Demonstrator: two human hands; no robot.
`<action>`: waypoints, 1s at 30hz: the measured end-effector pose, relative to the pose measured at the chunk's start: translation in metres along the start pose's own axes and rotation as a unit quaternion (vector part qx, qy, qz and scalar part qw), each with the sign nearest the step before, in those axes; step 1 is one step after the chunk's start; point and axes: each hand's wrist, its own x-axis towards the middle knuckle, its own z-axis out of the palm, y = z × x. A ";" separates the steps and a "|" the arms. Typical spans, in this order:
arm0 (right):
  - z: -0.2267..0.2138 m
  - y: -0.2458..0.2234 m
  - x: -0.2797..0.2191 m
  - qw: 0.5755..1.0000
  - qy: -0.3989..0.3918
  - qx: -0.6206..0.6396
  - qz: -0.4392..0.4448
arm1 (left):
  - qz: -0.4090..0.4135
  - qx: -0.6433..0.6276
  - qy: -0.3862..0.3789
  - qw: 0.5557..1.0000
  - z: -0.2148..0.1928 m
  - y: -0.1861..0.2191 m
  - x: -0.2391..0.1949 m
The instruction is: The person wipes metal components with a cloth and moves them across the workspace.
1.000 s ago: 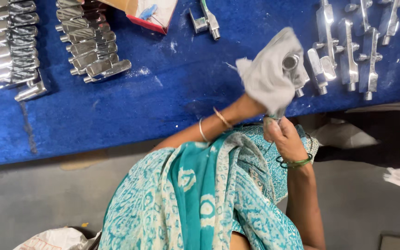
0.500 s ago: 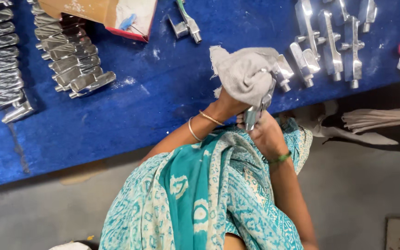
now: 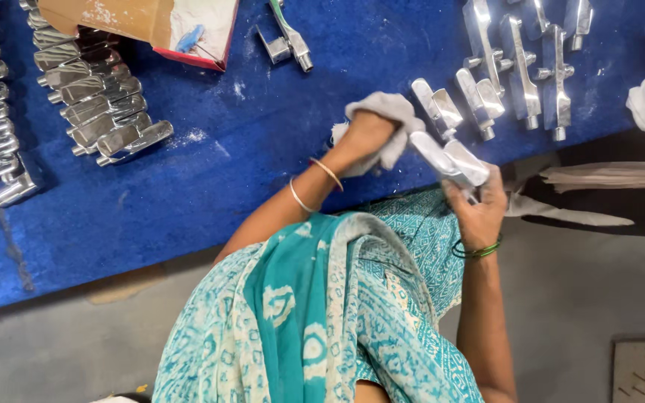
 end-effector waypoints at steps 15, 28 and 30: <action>-0.047 0.133 0.089 0.958 0.011 -0.221 -0.181 | -0.128 0.016 0.178 0.976 -0.026 -0.085 -0.010; -0.023 0.103 0.124 0.957 -0.035 -0.257 -0.129 | -0.215 -0.110 0.101 0.965 -0.075 -0.029 0.018; -0.021 0.091 0.128 0.966 -0.028 -0.242 -0.081 | -0.149 -0.033 0.137 0.979 -0.078 -0.035 0.029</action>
